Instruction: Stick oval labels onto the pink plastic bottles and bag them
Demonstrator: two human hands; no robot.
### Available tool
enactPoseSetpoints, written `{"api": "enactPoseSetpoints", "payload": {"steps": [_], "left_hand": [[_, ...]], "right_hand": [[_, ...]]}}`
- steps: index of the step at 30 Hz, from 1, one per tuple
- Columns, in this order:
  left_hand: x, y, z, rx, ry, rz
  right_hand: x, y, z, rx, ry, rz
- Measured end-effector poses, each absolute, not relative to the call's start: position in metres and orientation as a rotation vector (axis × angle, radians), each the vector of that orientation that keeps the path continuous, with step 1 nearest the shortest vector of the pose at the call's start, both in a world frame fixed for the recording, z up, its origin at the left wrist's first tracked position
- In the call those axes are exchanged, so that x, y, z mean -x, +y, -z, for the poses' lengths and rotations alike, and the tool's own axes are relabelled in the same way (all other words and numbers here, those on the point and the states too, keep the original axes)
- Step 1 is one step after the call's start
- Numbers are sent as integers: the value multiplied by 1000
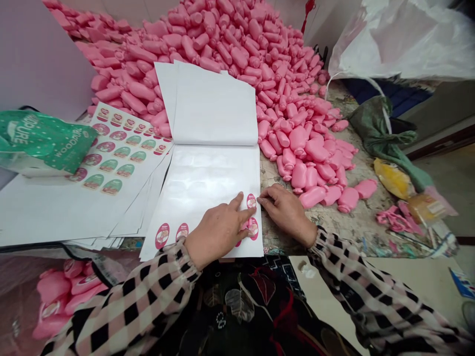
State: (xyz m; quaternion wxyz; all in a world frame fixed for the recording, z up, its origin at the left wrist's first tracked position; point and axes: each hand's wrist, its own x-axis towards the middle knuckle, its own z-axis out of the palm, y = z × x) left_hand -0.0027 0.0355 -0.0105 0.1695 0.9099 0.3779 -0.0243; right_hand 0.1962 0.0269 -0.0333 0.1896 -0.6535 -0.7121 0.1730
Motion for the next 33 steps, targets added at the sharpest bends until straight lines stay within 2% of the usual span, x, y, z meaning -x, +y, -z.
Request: {"api": "enactPoseSetpoints", "payload": {"steps": [8, 13, 19, 24, 29, 33], "left_hand": [[-2, 57, 1, -2462, 897, 229], [-3, 61, -2, -2404, 864, 205], [-3, 59, 2, -2415, 858, 151], [3, 52, 5, -2443, 858, 77], [15, 38, 6, -2203, 906, -331], [14, 24, 3, -1327, 1029, -758]], "right_hand": [[-183, 22, 28, 1935, -1933, -298], [-180, 17, 28, 1886, -1957, -188], [-179, 9, 30, 1754, -1825, -261], [-181, 8, 37, 1631, -1414, -404], [-184, 9, 25, 1565, -1189, -546], [-172, 1, 6, 1508, -1218, -674]]}}
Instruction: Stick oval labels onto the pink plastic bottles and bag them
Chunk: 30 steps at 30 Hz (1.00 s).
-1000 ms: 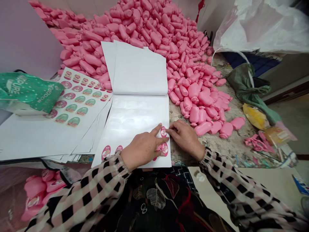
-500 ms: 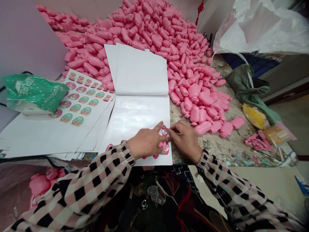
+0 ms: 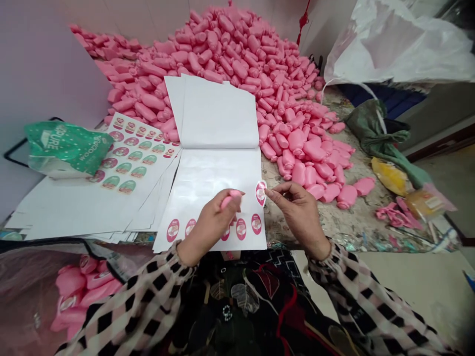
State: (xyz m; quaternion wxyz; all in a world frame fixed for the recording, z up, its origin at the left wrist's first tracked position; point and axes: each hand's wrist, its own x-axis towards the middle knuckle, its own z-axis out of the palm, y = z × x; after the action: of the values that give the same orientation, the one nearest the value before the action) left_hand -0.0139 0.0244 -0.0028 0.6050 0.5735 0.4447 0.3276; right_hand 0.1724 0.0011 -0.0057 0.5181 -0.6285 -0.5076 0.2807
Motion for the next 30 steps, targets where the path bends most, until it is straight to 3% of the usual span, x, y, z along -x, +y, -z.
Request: {"api": "enactPoseSetpoints", "payload": {"steps": [3, 7, 30], "left_hand": [[6, 19, 3, -689, 820, -835], [0, 18, 7, -438, 715, -810], [9, 4, -1, -715, 701, -756]], "right_hand": [[-156, -6, -4, 1463, -1311, -746], [-141, -12, -6, 1451, -1434, -752], [-141, -21, 1, 1549, -1603, -701]]}}
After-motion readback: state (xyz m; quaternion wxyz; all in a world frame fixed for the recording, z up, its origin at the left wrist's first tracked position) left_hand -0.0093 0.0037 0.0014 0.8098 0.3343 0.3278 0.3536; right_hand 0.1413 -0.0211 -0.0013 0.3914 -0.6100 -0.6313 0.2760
